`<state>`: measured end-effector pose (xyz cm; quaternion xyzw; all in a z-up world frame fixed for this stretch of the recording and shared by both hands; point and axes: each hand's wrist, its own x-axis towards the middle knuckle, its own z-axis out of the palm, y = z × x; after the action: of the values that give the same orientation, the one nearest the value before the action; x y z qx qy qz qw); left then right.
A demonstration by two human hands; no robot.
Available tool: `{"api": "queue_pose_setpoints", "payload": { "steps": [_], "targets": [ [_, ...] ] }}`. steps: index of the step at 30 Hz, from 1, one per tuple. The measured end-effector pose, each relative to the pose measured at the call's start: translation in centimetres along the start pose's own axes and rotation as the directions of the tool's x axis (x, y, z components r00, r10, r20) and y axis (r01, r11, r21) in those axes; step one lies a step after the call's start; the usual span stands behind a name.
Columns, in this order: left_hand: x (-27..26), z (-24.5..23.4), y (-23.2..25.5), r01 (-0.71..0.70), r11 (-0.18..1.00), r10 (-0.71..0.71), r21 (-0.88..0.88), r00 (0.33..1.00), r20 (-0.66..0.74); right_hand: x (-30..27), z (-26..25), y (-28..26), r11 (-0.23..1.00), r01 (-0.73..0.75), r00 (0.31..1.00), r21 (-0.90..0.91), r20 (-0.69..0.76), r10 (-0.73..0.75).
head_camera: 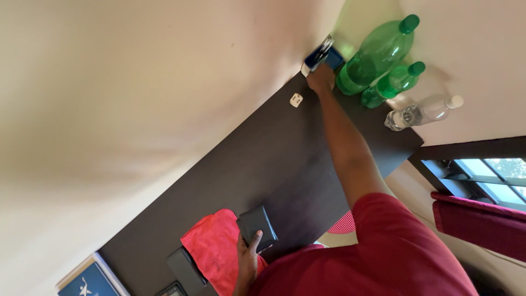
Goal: The person cleans a dark wooden desk using a red cloth. They move various items including a book, calculator, wallet, and bottles to wipe the surface underneath, then return the items to their original positions.
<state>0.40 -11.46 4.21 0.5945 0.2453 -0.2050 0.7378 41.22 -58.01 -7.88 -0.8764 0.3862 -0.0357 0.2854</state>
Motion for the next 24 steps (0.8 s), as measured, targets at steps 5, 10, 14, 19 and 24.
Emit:
{"api": "queue_pose_setpoints", "payload": {
  "steps": [5, 10, 14, 19, 24],
  "targets": [
    [-0.1, 0.8, 0.8, 0.078, 0.997, -0.076, 0.027, 0.996, -0.050, -6.9, -2.0, -1.8, 0.981, 0.093, 0.995, 0.170, -0.034, -0.089],
    [-0.4, 2.2, 2.3, 0.082, 0.996, -0.081, 0.040, 0.996, -0.046, -12.6, -2.5, -1.4, 0.839, 0.543, 0.836, 0.023, 0.083, -0.543],
    [-0.1, 2.2, 2.5, 0.083, 0.996, -0.082, 0.044, 0.996, -0.028, -10.9, -2.5, -0.7, 0.920, 0.375, 0.924, -0.114, -0.031, -0.381],
    [0.4, 1.0, 0.8, 0.051, 0.998, -0.050, 0.040, 0.998, -0.023, -5.6, -3.0, -0.3, 0.955, 0.226, 0.935, -0.191, -0.232, -0.268],
    [1.0, 0.5, -1.1, -0.043, 0.998, 0.043, 0.055, 0.999, 0.001, -1.7, -0.8, 0.6, 0.970, 0.218, 0.950, -0.111, -0.205, -0.237]
  ]
}}
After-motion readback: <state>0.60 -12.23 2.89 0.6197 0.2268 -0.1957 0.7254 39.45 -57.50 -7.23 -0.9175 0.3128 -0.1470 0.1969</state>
